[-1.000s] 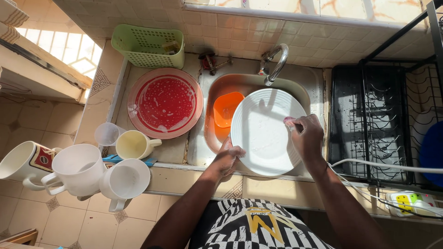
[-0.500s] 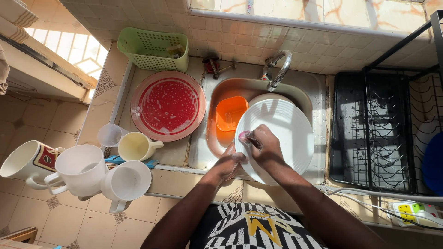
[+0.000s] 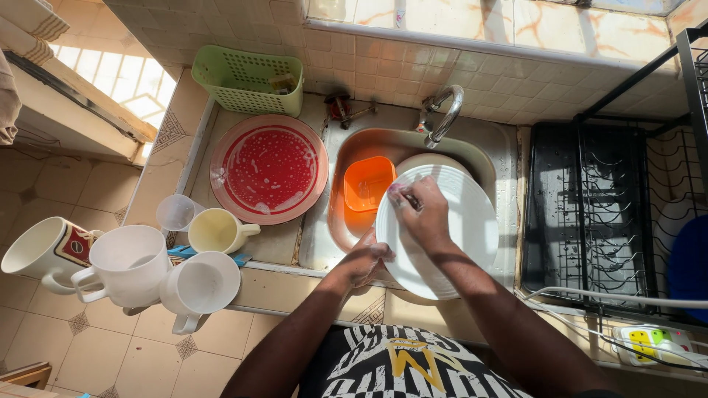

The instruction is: Washing and rinsing ceramic plates in a kitchen sink using a cloth and running water

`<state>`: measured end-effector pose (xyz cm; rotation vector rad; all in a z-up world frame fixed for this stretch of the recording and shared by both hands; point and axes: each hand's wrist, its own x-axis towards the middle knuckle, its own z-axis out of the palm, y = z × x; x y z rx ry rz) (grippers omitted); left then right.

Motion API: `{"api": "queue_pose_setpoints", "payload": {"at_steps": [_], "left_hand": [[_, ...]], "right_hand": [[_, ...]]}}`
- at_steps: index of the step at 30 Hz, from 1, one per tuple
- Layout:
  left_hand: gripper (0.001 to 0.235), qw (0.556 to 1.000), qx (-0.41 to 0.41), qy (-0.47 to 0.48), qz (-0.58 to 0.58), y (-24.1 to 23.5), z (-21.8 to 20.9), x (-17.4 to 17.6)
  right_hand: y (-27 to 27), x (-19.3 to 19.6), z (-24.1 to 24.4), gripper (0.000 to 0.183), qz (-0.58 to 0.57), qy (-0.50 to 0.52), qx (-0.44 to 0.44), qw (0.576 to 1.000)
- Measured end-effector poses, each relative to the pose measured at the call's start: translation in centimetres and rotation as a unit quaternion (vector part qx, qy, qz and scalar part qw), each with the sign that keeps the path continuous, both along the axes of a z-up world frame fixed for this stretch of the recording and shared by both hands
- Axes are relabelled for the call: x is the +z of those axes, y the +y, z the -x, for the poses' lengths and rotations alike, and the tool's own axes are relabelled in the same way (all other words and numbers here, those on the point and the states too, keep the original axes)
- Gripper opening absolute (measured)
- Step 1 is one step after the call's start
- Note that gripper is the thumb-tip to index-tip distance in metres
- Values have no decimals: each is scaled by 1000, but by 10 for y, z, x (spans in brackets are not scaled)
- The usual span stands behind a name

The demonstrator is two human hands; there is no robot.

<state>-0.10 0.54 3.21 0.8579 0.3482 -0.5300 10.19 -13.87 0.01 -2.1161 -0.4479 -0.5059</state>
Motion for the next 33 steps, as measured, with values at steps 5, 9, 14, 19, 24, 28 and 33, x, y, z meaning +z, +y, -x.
{"api": "queue_pose_setpoints", "payload": {"at_steps": [5,9,14,19,24,28,33], "left_hand": [[61,995,25,-26,88,-2,-20,-136],[41,968,65,-53,234,-2,-22,-138],[10,986,81,-6,149,7,-4,-64],[58,995,94,8,42,7,-4,-45],[68,994,107,-11,-1,4,-1,-8],[77,995,91,-30,22,-3,-8,-28],[75,997,47,-44,50,-8,-4,-48]], "right_hand": [[25,31,51,15,52,203,-19,978],[22,83,76,6,82,398,30,913],[0,73,94,7,120,406,57,904],[-36,77,96,14,171,402,63,897],[-88,69,74,13,245,398,-17,884],[-133,22,35,14,299,273,-51,913],[-117,16,-25,21,192,138,-132,963]]}}
